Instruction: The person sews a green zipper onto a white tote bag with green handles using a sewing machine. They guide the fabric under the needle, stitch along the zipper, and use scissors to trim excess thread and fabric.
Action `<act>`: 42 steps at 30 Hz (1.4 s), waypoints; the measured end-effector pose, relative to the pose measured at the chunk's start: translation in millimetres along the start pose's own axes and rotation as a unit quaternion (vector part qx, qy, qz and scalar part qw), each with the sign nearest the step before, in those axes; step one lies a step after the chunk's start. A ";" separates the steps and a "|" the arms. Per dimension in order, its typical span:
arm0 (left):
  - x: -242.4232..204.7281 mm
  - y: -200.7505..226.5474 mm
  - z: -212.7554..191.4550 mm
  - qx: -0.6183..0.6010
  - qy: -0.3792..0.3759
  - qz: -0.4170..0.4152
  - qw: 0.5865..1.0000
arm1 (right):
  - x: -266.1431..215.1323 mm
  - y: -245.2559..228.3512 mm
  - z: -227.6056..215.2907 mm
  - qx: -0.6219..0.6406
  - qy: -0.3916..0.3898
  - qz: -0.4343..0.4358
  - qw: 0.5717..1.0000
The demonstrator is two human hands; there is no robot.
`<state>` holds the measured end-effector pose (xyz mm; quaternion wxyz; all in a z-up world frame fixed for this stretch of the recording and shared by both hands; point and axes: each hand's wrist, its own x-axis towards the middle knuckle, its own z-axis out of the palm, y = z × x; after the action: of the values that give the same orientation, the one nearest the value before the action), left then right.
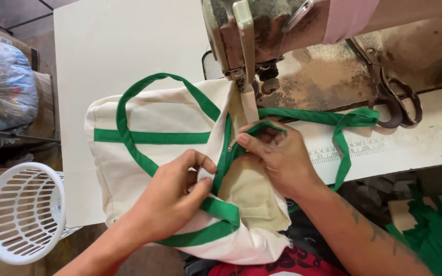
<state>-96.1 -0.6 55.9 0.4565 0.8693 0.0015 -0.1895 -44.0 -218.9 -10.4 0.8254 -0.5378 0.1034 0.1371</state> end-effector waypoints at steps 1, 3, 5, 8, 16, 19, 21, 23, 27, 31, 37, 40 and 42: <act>-0.6 3.8 5.0 0.087 0.017 -0.012 0.996 | -4.1 -0.6 -2.9 0.024 0.014 0.000 1.000; 3.2 8.3 5.0 0.081 0.018 -0.010 0.997 | -11.0 -2.8 -7.3 0.009 0.028 -0.004 1.000; 5.7 16.3 5.2 0.075 0.012 -0.006 0.997 | -16.6 -0.7 -14.5 -0.005 0.049 -0.008 0.999; 9.4 27.1 4.1 0.081 -0.019 -0.061 0.995 | -17.3 3.2 -21.8 -0.049 0.047 -0.038 0.997; -5.4 42.0 -13.5 0.038 0.037 0.152 0.987 | -24.7 -3.8 -2.9 -0.088 -0.086 0.046 0.991; -20.9 46.0 -20.8 0.153 -0.049 0.097 0.982 | -37.2 -11.1 20.8 -0.022 -0.145 0.083 0.986; -37.4 41.7 -14.6 0.199 -0.010 0.119 0.973 | -40.0 -8.0 21.0 -0.061 -0.126 0.025 0.990; -47.7 39.0 -12.5 0.242 0.029 0.137 0.960 | -43.3 -7.0 17.2 -0.100 -0.108 -0.028 0.989; -48.8 46.9 -17.4 0.171 -0.009 0.110 0.979 | -55.6 5.3 -1.9 -0.180 -0.084 -0.076 0.977; -4.4 57.8 -10.1 0.173 0.036 0.025 0.984 | -39.7 3.4 1.5 -0.111 0.013 0.019 0.994; 75.2 8.3 4.6 0.032 0.035 0.039 0.998 | -19.5 18.2 -12.3 -0.120 0.016 -0.161 0.980; 73.6 -6.3 1.6 -0.092 0.056 0.025 0.994 | -37.9 12.9 1.6 -0.061 0.008 -0.157 0.986; 41.3 10.1 17.2 0.000 0.113 0.106 0.988 | -37.7 17.1 -1.3 -0.042 -0.034 -0.142 0.988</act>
<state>-61.7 -27.2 41.5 0.4708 0.8804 -0.0394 -0.0406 -85.3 -217.9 -13.6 0.8159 -0.5766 -0.0078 0.0409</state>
